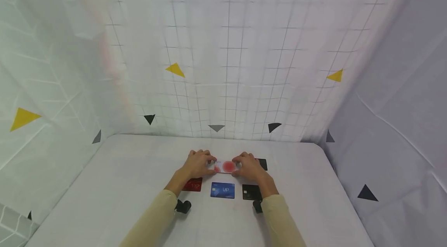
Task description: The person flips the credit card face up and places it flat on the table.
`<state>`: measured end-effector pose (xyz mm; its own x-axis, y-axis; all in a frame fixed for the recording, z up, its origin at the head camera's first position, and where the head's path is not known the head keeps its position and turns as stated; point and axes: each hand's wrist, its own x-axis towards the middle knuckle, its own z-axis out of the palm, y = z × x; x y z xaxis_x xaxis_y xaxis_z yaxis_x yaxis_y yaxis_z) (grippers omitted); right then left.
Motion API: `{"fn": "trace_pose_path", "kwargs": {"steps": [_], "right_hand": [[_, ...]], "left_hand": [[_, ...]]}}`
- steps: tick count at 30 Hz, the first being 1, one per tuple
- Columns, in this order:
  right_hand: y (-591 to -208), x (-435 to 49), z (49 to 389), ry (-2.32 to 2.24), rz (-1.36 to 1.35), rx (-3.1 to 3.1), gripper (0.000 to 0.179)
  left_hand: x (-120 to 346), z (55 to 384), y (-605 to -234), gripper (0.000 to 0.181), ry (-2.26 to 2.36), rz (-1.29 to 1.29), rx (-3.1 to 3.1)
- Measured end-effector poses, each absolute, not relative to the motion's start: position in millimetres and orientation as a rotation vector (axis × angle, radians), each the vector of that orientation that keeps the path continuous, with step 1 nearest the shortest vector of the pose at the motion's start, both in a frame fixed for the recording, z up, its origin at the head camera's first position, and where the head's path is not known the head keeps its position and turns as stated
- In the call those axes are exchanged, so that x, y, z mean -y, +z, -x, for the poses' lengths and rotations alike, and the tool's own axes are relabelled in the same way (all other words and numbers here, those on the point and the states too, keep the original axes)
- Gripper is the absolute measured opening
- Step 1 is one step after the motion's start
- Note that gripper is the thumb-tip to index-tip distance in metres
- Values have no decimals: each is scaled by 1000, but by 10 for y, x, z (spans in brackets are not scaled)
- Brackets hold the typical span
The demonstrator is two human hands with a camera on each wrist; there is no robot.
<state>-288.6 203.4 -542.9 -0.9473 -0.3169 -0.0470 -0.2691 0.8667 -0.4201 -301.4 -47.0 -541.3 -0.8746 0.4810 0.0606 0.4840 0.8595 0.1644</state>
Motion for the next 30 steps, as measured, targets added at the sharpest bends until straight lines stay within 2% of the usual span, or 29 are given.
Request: {"fn": "trace_pose_path", "kwargs": {"steps": [30], "right_hand": [[-5388,-1993,2857,-636,301,-2910,54]], "left_hand": [[427,2989,-5359,51,-253,700,3076]]}}
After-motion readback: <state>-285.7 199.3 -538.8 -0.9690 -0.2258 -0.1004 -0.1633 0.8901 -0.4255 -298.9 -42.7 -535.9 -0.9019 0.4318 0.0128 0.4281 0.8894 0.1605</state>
